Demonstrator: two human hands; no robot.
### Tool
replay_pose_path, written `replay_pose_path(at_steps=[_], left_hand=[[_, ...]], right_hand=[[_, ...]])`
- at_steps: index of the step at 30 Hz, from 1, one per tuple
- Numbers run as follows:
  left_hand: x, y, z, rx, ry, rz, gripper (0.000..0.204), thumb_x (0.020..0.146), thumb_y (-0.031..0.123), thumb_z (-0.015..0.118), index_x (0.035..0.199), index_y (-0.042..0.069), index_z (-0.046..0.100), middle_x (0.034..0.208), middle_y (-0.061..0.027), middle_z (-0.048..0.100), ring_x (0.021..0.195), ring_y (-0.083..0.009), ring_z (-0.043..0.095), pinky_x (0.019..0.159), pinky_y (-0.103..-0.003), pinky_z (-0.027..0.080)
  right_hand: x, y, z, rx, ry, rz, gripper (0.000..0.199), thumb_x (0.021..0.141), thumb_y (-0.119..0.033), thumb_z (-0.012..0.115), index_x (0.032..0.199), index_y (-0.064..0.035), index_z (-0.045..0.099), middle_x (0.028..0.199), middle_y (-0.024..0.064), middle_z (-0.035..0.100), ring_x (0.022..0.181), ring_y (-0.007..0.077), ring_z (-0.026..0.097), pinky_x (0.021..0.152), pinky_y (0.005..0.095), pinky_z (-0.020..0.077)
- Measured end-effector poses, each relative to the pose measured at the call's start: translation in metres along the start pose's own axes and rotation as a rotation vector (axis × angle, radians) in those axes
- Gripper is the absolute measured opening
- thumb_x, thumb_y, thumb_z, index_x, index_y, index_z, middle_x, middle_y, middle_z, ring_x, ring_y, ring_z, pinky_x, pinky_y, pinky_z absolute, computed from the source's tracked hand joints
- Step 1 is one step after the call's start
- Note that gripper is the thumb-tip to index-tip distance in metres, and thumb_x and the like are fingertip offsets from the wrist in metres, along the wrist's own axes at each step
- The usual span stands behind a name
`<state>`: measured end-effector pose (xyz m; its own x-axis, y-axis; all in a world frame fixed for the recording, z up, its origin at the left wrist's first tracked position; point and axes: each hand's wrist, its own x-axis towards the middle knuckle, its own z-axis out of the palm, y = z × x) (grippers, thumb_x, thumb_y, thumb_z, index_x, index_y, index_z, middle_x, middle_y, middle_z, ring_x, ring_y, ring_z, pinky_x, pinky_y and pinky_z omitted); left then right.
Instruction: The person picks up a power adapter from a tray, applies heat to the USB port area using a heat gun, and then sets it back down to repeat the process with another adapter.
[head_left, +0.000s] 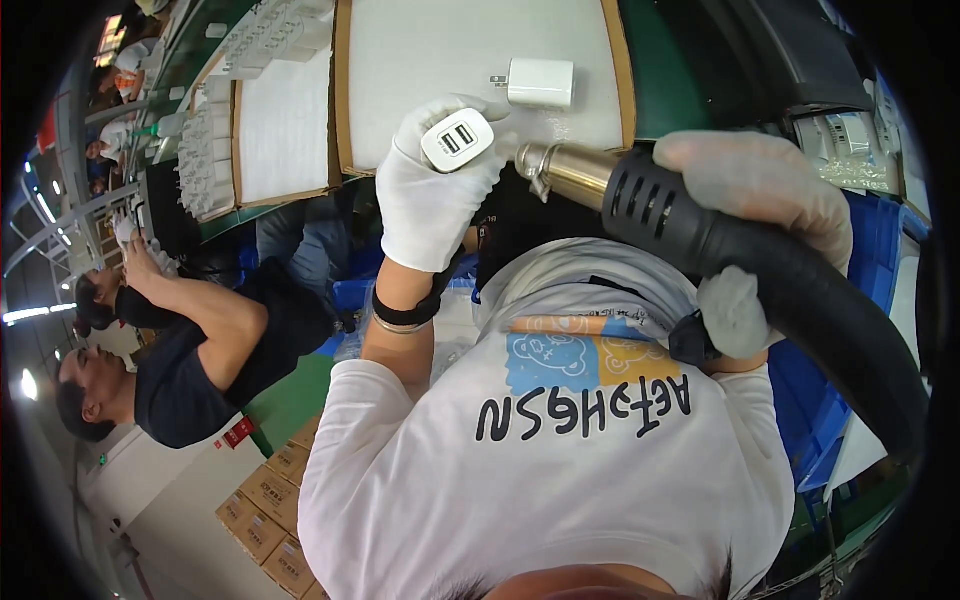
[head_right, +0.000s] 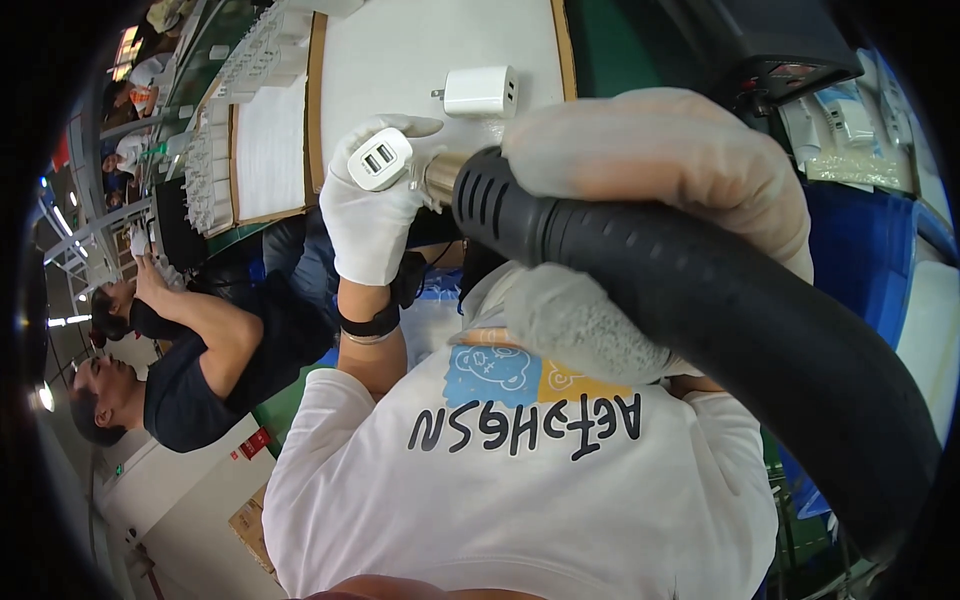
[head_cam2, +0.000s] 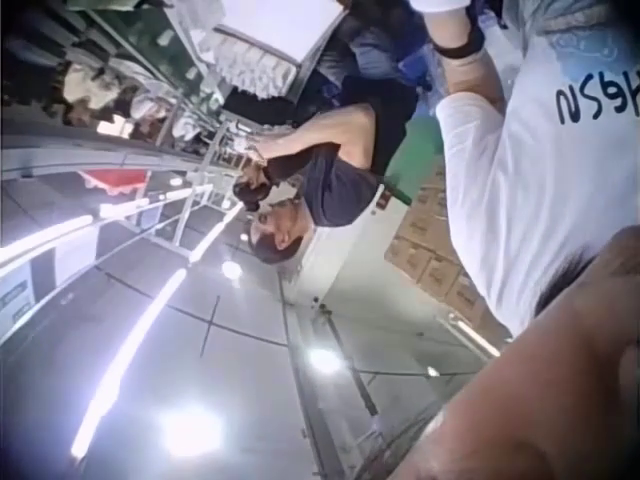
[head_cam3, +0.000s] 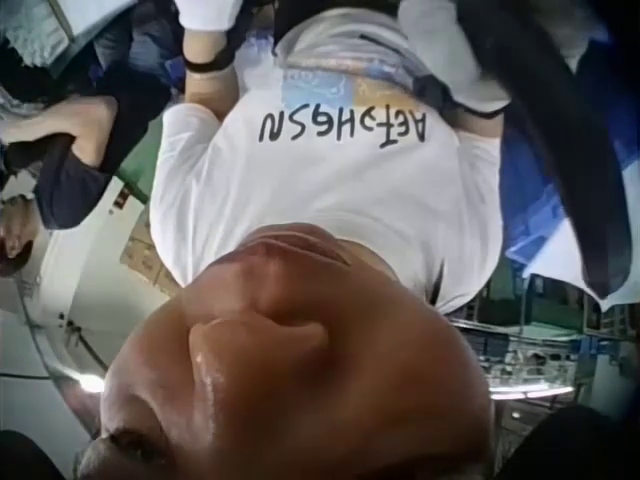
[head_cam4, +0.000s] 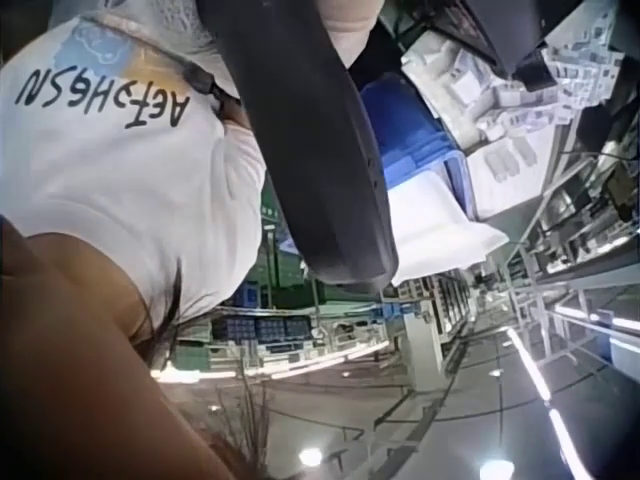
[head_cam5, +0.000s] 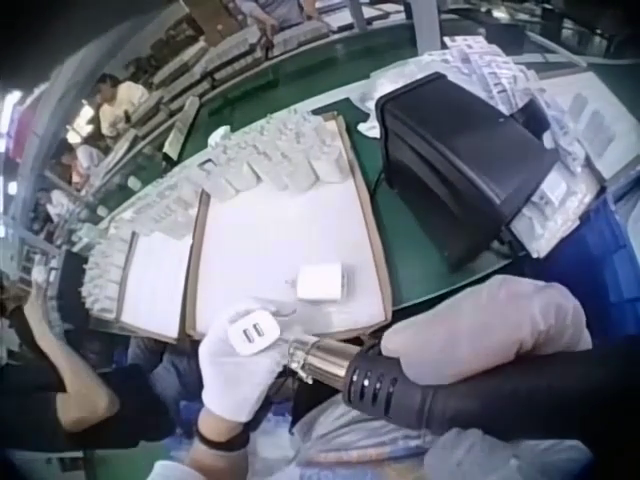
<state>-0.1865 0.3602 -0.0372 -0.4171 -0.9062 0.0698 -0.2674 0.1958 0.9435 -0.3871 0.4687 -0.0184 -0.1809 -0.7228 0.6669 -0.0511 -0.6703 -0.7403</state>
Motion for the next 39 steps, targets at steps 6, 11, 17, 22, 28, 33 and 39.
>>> replay_pose_path(at_steps=[6,11,17,22,28,33,39], left_hand=[[0.001,-0.006,0.002,-0.129,0.037,0.011,0.032,0.069,-0.002,0.069,0.097,0.004,0.057,0.091,-0.0026,0.06,0.078,-0.0053,0.054,0.069,-0.018,0.046],[0.002,-0.004,0.0,0.033,0.009,0.078,0.035,0.067,-0.002,0.07,0.099,0.005,0.056,0.092,-0.0007,0.056,0.077,-0.0064,0.053,0.068,-0.019,0.045],[0.002,-0.003,0.001,0.049,0.013,0.092,0.037,0.066,-0.003,0.069,0.099,0.007,0.054,0.093,-0.0004,0.053,0.08,-0.0075,0.051,0.071,-0.02,0.044],[0.002,-0.005,0.001,0.174,0.032,0.103,0.038,0.066,-0.004,0.069,0.099,0.007,0.051,0.094,-0.0006,0.054,0.08,-0.0076,0.052,0.071,-0.02,0.044],[0.002,-0.005,0.003,0.072,-0.005,0.119,0.041,0.066,-0.006,0.068,0.1,0.007,0.049,0.092,-0.0005,0.054,0.079,-0.008,0.052,0.071,-0.02,0.045],[-0.001,-0.004,0.002,0.016,-0.004,0.047,0.04,0.067,-0.007,0.067,0.099,0.007,0.049,0.09,-0.0003,0.054,0.078,-0.0072,0.052,0.07,-0.019,0.045],[0.001,-0.003,0.006,0.043,-0.005,0.15,0.037,0.069,-0.008,0.063,0.1,0.005,0.049,0.091,-0.0018,0.055,0.081,-0.0073,0.053,0.071,-0.019,0.045]], right_hand=[[0.0,-0.001,0.001,-0.05,-0.005,0.002,0.04,0.07,-0.028,0.072,0.092,0.0011,0.055,0.091,0.0197,0.061,0.084,0.0288,0.061,0.076,0.0358,0.0491],[0.003,-0.002,-0.002,-0.069,-0.036,-0.015,0.04,0.07,-0.029,0.072,0.092,0.0004,0.055,0.091,0.019,0.061,0.085,0.0291,0.061,0.076,0.036,0.0492],[0.001,-0.002,0.002,-0.062,-0.017,-0.007,0.04,0.069,-0.031,0.073,0.089,-0.0001,0.055,0.089,0.0187,0.062,0.084,0.0283,0.061,0.075,0.0359,0.0495],[0.0,0.0,0.013,-0.018,0.142,0.013,0.039,0.069,-0.031,0.073,0.087,-0.0007,0.056,0.087,0.0182,0.062,0.082,0.0279,0.062,0.074,0.0358,0.0497],[0.002,-0.005,0.007,-0.114,0.047,-0.001,0.038,0.069,-0.03,0.073,0.088,-0.0009,0.055,0.087,0.018,0.062,0.082,0.028,0.062,0.074,0.0362,0.0498],[-0.001,-0.001,0.008,-0.054,0.082,0.016,0.037,0.07,-0.028,0.072,0.089,-0.0012,0.055,0.087,0.0177,0.062,0.082,0.0285,0.062,0.074,0.0363,0.0498],[0.001,-0.003,0.002,-0.085,0.009,-0.007,0.037,0.07,-0.026,0.071,0.09,-0.0009,0.054,0.088,0.018,0.062,0.083,0.0288,0.062,0.075,0.0368,0.0495]])
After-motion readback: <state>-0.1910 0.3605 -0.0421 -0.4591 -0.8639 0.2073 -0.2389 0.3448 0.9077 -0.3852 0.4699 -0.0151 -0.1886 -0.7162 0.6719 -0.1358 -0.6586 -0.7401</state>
